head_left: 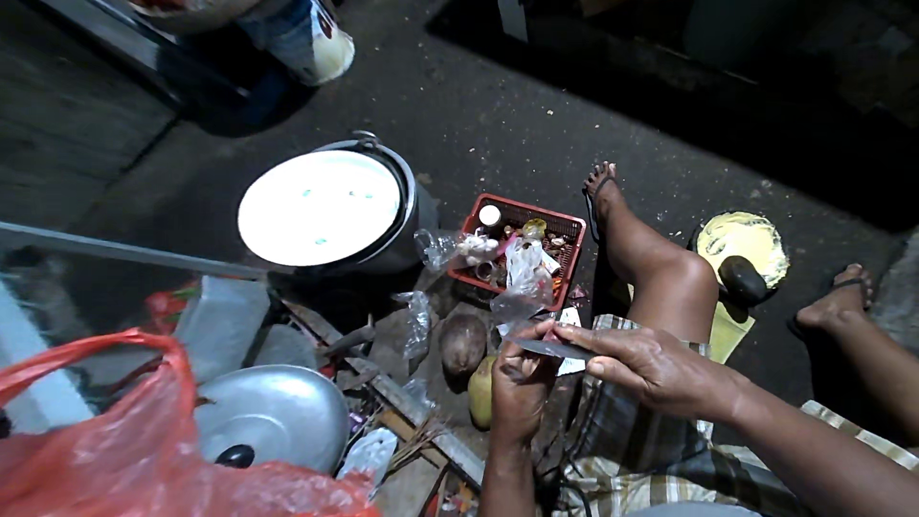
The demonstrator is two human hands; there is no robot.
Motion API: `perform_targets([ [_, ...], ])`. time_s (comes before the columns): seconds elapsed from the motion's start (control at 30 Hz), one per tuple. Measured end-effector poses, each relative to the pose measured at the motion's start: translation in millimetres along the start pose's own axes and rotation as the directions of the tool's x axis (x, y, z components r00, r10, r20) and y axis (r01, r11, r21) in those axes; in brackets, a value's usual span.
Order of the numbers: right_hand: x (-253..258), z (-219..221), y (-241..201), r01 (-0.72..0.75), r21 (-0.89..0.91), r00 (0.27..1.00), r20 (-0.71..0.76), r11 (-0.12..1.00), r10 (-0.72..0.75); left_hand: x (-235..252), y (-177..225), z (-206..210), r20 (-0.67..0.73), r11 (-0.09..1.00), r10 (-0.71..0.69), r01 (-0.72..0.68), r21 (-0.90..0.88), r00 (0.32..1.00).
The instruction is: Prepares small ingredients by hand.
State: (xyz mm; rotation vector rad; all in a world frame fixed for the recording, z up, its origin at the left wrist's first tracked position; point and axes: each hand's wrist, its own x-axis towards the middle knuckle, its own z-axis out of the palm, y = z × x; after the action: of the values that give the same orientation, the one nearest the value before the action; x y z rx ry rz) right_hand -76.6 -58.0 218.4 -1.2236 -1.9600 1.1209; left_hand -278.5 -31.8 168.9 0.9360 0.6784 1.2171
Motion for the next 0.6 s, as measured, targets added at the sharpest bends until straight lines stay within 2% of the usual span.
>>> perform_targets([
  [0.13,2,2,4,0.009,-0.084,0.997,-0.071,0.996,-0.015,-2,5,4,-0.056,0.998,-0.056,0.058,0.034,0.997],
  [0.23,5,-1,7,-0.011,-0.005,0.998,-0.059,1.000,0.010,-3,3,2,-0.078,0.995,-0.101,0.100,-0.015,0.992],
  [0.33,7,-3,14,-0.046,0.083,0.989,-0.133,0.995,0.057,-3,4,2,-0.083,0.989,-0.140,0.137,-0.050,0.987],
  [0.5,6,-10,3,-0.038,0.132,0.996,-0.072,0.991,0.048,-2,4,2,-0.038,0.995,-0.097,0.096,-0.037,0.995],
  [0.6,13,-2,3,-0.011,0.101,0.980,-0.197,0.995,0.031,-3,-1,-1,0.029,0.999,-0.033,0.033,0.022,0.999],
])
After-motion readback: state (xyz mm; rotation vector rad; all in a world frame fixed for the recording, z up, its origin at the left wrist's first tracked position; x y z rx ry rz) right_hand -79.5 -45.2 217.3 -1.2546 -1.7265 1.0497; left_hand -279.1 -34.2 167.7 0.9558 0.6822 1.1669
